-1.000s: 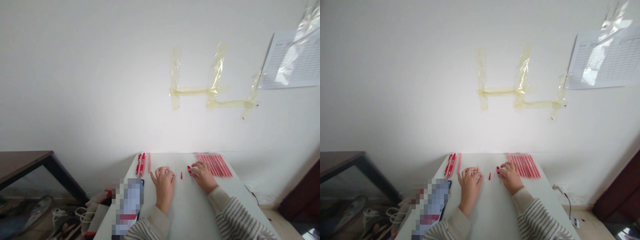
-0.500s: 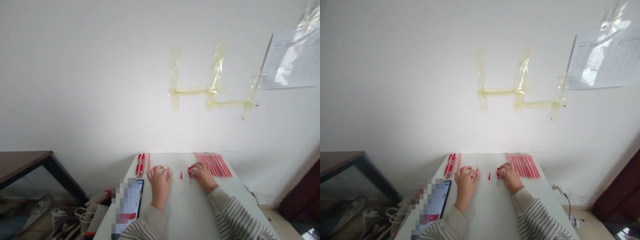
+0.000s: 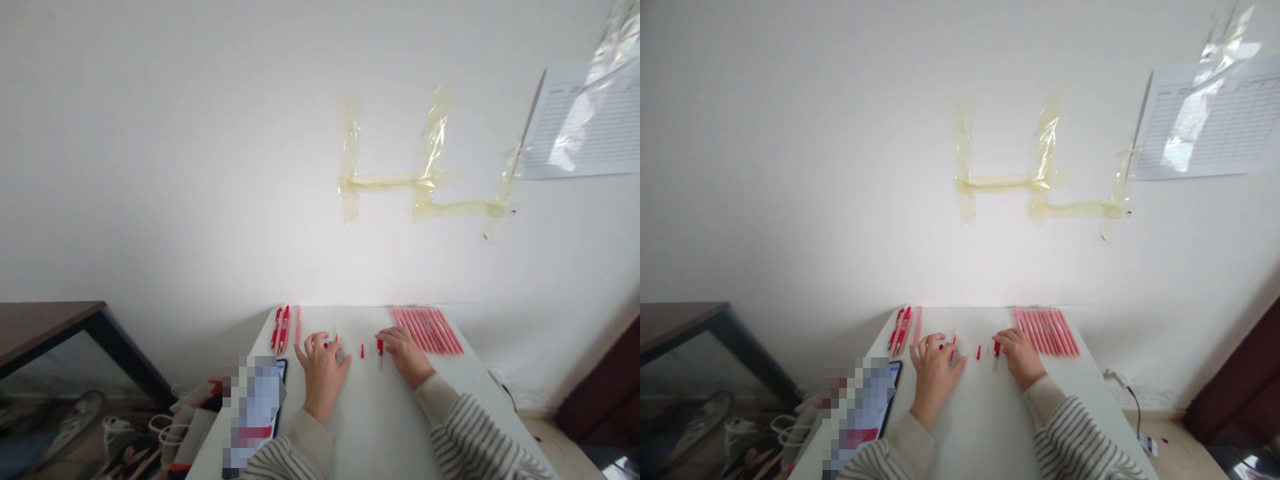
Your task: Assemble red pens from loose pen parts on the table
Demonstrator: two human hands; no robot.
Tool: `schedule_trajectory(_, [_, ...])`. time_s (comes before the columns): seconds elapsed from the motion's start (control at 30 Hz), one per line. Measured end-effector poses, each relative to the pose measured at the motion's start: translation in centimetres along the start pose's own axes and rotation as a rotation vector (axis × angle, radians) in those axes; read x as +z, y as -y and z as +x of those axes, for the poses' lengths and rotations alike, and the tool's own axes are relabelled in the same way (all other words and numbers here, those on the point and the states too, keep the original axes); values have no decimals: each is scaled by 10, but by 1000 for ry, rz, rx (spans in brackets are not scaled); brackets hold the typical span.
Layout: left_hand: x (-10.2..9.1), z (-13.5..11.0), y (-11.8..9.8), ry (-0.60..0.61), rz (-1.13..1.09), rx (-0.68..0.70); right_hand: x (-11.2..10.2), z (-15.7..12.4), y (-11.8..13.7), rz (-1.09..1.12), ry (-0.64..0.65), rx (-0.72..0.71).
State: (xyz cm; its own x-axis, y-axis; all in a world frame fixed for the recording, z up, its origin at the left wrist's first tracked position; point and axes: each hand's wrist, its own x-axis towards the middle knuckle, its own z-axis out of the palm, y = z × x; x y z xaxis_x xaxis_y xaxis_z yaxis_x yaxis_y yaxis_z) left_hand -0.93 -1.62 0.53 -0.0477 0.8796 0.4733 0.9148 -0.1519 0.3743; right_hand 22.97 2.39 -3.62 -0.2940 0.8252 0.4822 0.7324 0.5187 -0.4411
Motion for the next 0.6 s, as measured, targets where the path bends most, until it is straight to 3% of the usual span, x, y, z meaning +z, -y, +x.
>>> schedule_trajectory(0.4, [-3,-1,-3,7,11,-2,8,-2,-1,44,59,86])
schedule_trajectory(0.6, [-6,3,4,-63,21,-61,8,-2,-3,43,52,79])
